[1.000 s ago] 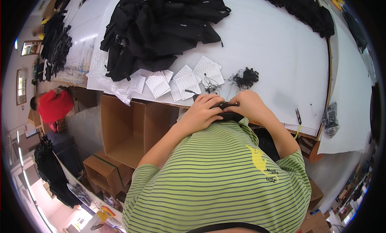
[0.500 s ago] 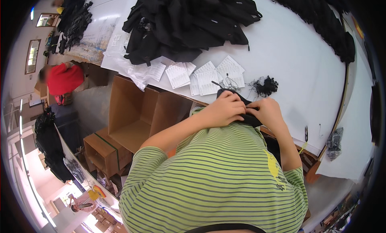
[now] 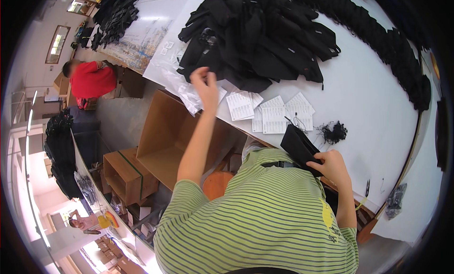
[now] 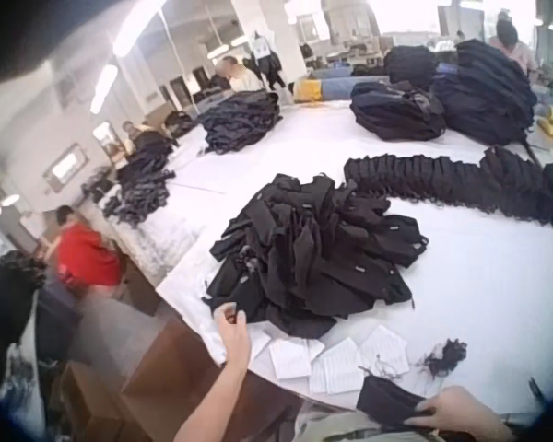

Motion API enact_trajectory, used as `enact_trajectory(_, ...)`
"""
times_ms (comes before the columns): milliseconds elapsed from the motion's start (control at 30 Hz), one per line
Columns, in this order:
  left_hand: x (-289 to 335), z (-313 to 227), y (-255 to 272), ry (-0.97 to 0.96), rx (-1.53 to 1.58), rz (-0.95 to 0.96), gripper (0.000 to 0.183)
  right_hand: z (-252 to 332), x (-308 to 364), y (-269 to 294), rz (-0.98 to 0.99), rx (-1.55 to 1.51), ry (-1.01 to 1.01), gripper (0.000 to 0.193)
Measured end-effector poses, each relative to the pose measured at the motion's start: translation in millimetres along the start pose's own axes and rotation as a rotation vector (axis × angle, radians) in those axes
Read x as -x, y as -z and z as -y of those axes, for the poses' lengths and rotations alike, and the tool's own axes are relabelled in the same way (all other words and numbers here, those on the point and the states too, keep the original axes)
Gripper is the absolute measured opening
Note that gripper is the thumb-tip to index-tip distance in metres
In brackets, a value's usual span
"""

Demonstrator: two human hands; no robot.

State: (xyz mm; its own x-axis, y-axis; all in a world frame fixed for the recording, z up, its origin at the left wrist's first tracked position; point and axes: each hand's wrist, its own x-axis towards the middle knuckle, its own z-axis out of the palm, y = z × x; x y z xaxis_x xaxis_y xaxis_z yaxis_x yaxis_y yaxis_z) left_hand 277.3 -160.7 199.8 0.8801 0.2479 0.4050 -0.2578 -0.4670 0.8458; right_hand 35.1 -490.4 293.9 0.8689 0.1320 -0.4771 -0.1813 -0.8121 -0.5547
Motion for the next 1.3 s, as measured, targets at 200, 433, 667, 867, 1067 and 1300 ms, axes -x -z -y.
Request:
enact_trajectory(200, -137, 180, 84, 0.515, -0.877, 0.416, 0.025, 21, -17, -2, -0.013, -0.071, -0.095, 0.029)
enact_trajectory(433, -155, 198, 21, 0.438, -0.163, 0.604, 0.030, 42, -52, 1, 0.042, -0.020, -0.098, 0.033)
enact_trajectory(667, -152, 176, 6, 0.385, -1.043, 0.654, 0.058, 54, -78, -6, 0.038, -0.075, -0.133, 0.033)
enact_trajectory(867, -136, 172, 19, 0.269, -0.956, 0.766, 0.028, 56, -94, -5, 0.074, -0.078, -0.154, 0.033)
enact_trajectory(1067, -122, 186, 11, 0.303, -0.635, 0.836, 0.026, 47, -103, -6, 0.117, -0.036, -0.098, 0.032)
enact_trajectory(1300, -139, 175, -25, 0.289, 0.257, 0.527, 0.028, 47, -100, -5, 0.076, -0.066, -0.114, 0.031)
